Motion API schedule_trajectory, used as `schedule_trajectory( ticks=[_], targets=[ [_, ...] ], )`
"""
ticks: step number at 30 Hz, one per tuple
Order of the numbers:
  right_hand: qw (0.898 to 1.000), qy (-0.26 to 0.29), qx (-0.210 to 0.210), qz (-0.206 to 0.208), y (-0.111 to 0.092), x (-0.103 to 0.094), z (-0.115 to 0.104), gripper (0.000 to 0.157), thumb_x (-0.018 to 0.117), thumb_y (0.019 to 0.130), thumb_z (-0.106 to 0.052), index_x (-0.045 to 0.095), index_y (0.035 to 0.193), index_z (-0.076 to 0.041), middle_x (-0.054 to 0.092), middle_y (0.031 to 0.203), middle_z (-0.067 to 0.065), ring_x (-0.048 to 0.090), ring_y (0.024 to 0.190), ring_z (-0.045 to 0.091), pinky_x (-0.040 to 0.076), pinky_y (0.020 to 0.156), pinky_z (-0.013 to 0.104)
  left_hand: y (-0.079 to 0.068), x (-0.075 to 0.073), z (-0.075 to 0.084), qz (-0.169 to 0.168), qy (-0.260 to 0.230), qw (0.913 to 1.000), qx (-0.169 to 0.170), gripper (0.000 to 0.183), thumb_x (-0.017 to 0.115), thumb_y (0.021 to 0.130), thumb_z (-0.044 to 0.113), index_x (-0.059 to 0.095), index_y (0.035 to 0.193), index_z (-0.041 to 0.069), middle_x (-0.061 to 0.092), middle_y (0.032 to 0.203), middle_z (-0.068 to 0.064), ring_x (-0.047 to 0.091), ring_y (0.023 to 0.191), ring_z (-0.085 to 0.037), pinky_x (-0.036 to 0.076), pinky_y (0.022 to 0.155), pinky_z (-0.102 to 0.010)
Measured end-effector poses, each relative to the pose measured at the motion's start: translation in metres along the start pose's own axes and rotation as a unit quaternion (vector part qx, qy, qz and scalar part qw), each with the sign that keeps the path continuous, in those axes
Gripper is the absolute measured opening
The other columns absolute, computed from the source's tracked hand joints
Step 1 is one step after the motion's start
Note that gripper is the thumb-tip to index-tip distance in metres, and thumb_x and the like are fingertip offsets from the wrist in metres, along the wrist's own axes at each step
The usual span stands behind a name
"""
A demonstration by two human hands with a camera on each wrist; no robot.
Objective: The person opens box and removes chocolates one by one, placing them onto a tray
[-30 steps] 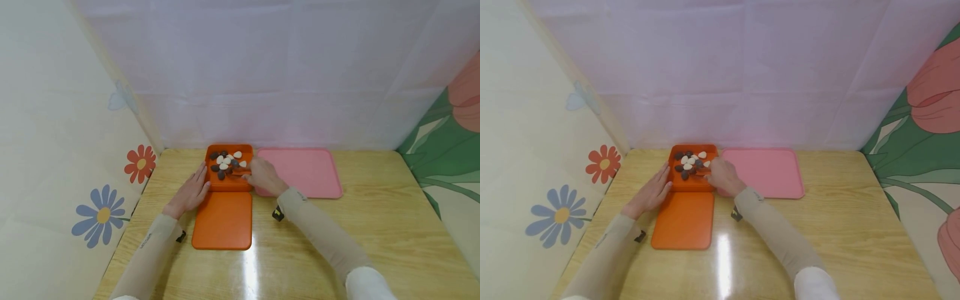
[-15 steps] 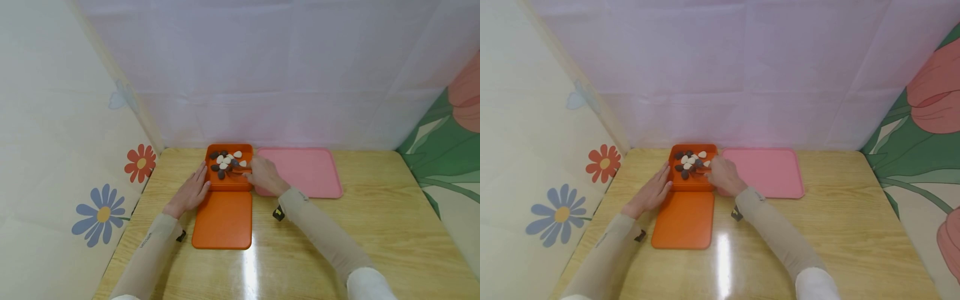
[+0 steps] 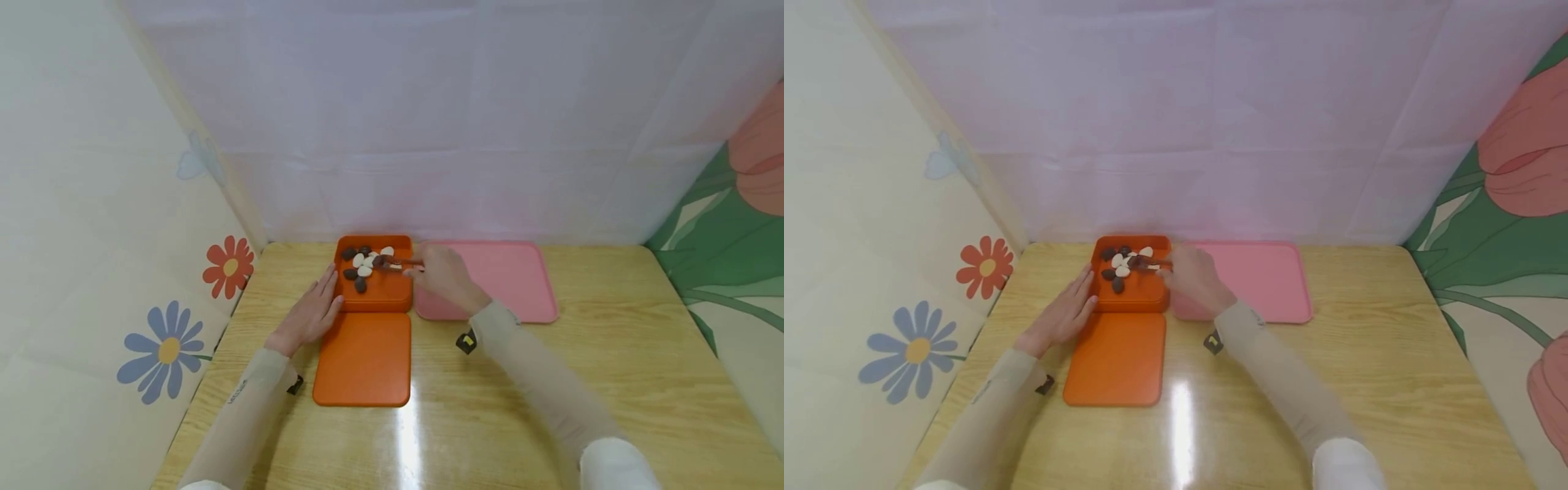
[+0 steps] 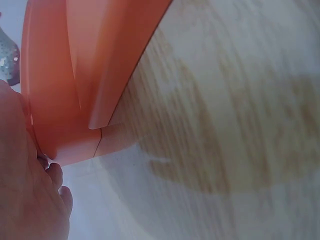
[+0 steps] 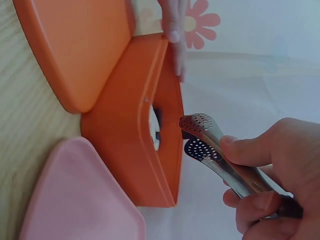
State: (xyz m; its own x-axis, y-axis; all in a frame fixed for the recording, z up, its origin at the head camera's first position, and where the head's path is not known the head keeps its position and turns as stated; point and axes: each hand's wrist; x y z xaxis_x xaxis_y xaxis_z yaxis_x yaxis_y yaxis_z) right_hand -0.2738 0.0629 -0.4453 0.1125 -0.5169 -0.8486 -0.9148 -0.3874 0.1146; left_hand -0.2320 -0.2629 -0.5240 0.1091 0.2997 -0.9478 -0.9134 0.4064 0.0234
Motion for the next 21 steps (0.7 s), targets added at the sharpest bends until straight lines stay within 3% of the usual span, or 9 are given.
schedule_trajectory(
  ticks=[3,11,16,21],
  targets=[
    [1.0,0.009,-0.005,0.002,-0.001,-0.011,0.003,0.023,0.076,0.1,-0.031,0.082,0.11,-0.011,0.065,0.084,0.002,0.052,0.063,0.015,0.04,0.05,0.026,0.0,0.0,0.0,0.0,0.002,1.0,-0.001,0.068,0.035,0.118,0.033,0.012,0.169,-0.006,0.002,0.18,-0.018,0.012,0.166,-0.037,0.016,0.133,-0.06],
    [0.999,0.019,0.025,0.004,-0.003,-0.033,0.006,0.039,0.076,0.101,-0.035,0.078,0.132,-0.011,0.057,0.087,0.008,0.049,0.066,0.017,0.039,0.051,0.025,0.0,-0.001,0.0,-0.001,0.004,1.0,-0.001,0.068,0.034,0.118,0.033,0.012,0.169,-0.006,0.001,0.18,-0.017,0.012,0.166,-0.036,0.016,0.133,-0.059],
    [0.998,0.031,0.05,0.004,-0.005,-0.041,0.009,0.043,0.077,0.1,-0.037,0.076,0.134,-0.01,0.056,0.089,0.009,0.049,0.064,0.016,0.039,0.049,0.025,0.0,-0.002,0.0,-0.003,0.001,1.0,-0.004,0.067,0.036,0.118,0.032,0.013,0.169,-0.006,0.001,0.18,-0.017,0.012,0.166,-0.036,0.015,0.133,-0.059],
    [0.998,0.022,0.059,0.009,-0.007,-0.045,0.018,0.041,0.076,0.1,-0.038,0.078,0.132,-0.011,0.057,0.092,0.009,0.05,0.073,0.021,0.043,0.055,0.029,0.0,-0.001,0.0,-0.008,0.0,1.0,-0.004,0.068,0.034,0.118,0.034,0.012,0.169,-0.006,0.0,0.181,-0.017,0.011,0.167,-0.036,0.014,0.133,-0.059]
  ],
)
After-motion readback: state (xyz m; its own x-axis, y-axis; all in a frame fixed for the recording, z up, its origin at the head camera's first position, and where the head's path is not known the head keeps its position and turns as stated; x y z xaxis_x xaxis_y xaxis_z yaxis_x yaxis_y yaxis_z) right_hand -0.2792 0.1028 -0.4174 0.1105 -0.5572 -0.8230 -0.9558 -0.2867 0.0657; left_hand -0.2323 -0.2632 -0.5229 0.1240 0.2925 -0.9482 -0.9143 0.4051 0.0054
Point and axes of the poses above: each hand's wrist, its own y-axis towards the middle knuckle, its own x-axis out of the palm, z = x × y
